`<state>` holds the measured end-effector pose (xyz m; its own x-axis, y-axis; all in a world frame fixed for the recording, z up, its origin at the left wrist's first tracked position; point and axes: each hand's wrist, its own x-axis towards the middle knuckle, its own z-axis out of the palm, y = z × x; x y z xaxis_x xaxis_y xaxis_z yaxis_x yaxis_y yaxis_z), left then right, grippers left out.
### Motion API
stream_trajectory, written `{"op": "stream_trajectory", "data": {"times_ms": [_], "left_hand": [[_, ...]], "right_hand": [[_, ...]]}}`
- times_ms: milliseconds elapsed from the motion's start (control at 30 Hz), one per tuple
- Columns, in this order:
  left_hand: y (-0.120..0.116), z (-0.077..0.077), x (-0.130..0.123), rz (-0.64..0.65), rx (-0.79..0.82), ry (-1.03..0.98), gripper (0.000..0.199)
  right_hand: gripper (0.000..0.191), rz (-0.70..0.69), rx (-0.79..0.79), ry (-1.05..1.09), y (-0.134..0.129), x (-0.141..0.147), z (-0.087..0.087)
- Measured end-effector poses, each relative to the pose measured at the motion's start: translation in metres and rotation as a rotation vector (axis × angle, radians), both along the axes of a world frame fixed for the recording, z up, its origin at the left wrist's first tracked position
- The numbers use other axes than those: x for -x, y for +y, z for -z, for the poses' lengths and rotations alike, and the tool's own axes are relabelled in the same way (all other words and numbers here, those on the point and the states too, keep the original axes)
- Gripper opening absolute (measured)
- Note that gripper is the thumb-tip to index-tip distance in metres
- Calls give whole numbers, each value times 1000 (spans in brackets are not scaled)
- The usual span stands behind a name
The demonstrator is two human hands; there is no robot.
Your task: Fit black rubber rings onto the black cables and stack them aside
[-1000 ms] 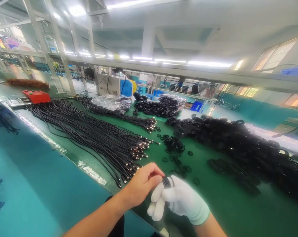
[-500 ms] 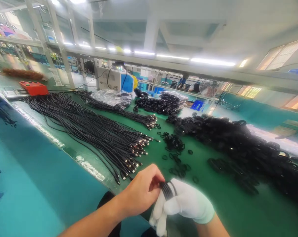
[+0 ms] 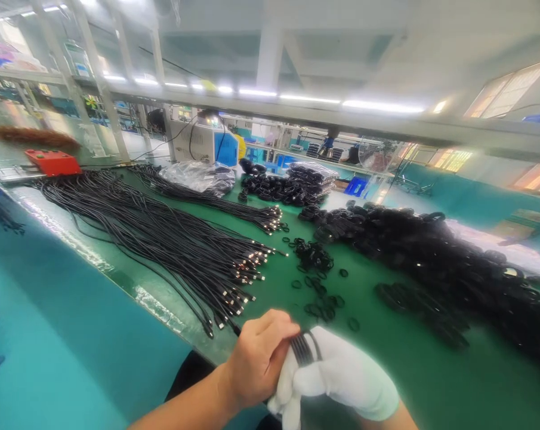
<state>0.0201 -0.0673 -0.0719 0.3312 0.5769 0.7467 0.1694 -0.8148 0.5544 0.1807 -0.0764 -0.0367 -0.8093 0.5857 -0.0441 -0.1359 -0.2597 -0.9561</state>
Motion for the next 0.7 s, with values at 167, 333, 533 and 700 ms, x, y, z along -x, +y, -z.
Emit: {"op": "stream_trajectory", "data": {"times_ms": [167, 333, 533, 700], "left_hand": [[-1, -13, 3, 51, 72, 88, 30], [4, -25, 8, 184, 56, 328, 30], [9, -32, 6, 160, -65, 285, 21], [7, -46, 13, 133, -37, 275, 22]], "right_hand": [[36, -58, 17, -43, -1, -4, -4], [30, -40, 12, -32, -5, 0, -7], [44, 67, -68, -16, -15, 2, -17], [61, 279, -144, -104, -14, -27, -25]]}}
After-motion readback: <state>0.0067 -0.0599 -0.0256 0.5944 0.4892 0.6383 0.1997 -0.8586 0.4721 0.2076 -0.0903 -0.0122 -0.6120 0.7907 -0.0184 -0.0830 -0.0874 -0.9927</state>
